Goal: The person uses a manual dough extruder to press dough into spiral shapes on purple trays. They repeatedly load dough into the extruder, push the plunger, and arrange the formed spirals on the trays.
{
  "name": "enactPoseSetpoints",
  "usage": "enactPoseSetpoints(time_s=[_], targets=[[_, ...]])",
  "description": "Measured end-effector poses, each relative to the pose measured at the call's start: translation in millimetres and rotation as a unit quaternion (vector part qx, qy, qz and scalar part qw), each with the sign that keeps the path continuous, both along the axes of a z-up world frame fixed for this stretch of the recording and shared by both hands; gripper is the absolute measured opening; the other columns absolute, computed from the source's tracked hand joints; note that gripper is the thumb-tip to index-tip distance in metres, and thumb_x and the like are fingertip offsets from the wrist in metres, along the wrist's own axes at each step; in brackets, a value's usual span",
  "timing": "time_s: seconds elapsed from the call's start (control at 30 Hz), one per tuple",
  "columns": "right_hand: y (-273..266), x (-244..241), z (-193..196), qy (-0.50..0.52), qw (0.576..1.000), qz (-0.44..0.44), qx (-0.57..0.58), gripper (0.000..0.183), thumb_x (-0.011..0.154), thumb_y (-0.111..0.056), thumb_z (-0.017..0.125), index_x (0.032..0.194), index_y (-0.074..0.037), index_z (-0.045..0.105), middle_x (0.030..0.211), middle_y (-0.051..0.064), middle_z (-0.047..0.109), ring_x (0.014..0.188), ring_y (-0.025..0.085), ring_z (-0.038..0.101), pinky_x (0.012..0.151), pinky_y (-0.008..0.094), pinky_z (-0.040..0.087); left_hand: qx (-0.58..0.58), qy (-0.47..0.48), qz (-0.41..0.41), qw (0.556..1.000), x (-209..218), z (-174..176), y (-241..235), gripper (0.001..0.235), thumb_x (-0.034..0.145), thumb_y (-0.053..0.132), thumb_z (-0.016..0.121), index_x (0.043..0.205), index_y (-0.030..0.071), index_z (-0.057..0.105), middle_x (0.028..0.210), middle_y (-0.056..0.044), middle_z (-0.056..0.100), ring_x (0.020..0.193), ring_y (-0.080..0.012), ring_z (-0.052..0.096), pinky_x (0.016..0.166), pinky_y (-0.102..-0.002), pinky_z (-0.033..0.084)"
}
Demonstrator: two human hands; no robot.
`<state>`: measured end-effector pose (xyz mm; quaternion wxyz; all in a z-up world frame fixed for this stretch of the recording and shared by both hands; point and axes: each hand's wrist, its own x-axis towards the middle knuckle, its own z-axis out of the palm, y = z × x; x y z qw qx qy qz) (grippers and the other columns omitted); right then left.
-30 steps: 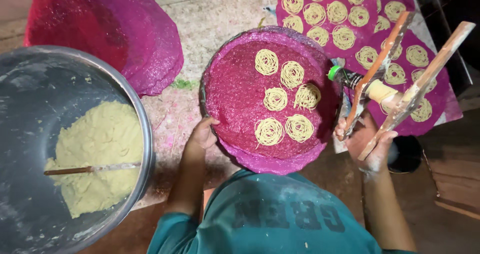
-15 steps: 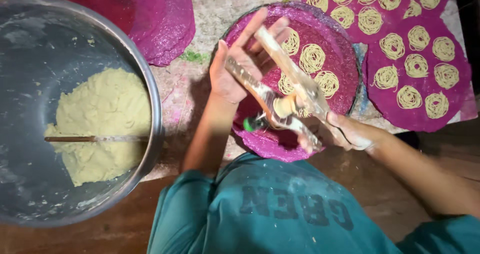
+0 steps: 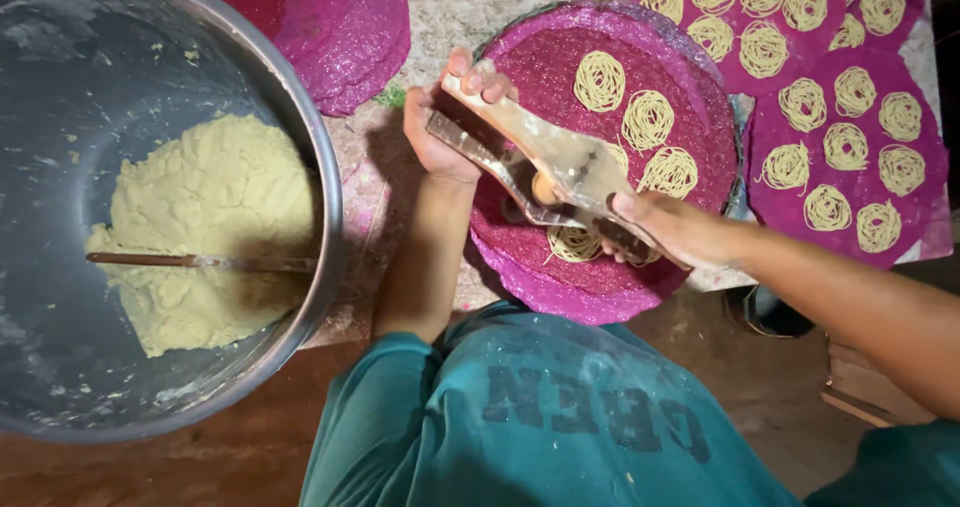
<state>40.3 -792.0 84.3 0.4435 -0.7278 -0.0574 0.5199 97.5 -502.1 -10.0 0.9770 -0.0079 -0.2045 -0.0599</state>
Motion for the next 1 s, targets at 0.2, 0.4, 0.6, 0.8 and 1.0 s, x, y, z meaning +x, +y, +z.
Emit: enactPoseSetpoints(time_s=[0.2,0.4,0.6,0.8,1.0], targets=[[-4.6,12.2,21.1,-0.07,0.985,0.052,-0.148,0.076,0.097,-0.067,0.022,0.098,-0.007,0.069,0.085,0.009,0.073,0.083,0.021,0.072,0.08,0.037,0.057,0.001,-0.041,0.064,0.997,16.2,-3.8,-24.3,0.025,0.105,0.04,0.042,0.109,0.017,0.051,0.095,-0.002,0.057,0.097,-0.0175,0.057,0.096,-0.038,0.048],[14.8,10.8,5.3,-0.136,0.988,0.038,-0.068,0.067,0.102,-0.061,0.029,0.094,-0.006,0.067,0.081,0.009,0.069,0.076,0.02,0.065,0.073,0.035,0.056,-0.015,-0.08,0.013,0.997,25.0,9.4,12.8,0.036,0.1,0.047,0.045,0.11,0.013,0.052,0.095,0.0,0.058,0.101,-0.0179,0.057,0.097,-0.035,0.055],[-2.7,4.8,18.7,0.006,0.999,-0.031,-0.044,0.066,0.1,-0.059,0.03,0.088,-0.005,0.066,0.076,0.007,0.07,0.072,0.019,0.068,0.07,0.036,0.058,-0.039,-0.003,0.027,0.999,2.0,17.5,-14.0,0.025,0.097,0.038,0.047,0.107,0.015,0.051,0.095,-0.003,0.057,0.099,-0.0185,0.058,0.098,-0.041,0.056],[1.1,22.4,20.9,-0.136,0.986,0.001,-0.092,0.066,0.103,-0.059,0.033,0.088,-0.004,0.066,0.075,0.007,0.066,0.069,0.018,0.063,0.066,0.035,0.054,-0.045,-0.061,0.036,0.997,33.8,24.0,-13.5,0.036,0.101,0.047,0.046,0.105,0.011,0.051,0.093,-0.003,0.056,0.099,-0.0196,0.061,0.099,-0.041,0.056],[16.2,3.1,11.4,-0.05,0.998,-0.016,-0.015,0.067,0.103,-0.06,0.033,0.083,-0.003,0.064,0.069,0.008,0.064,0.061,0.018,0.061,0.06,0.035,0.052,0.056,0.028,0.074,0.995,8.3,14.9,13.1,0.03,0.101,0.041,0.044,0.103,0.012,0.052,0.094,0.0,0.055,0.097,-0.0195,0.059,0.089,-0.038,0.056]])
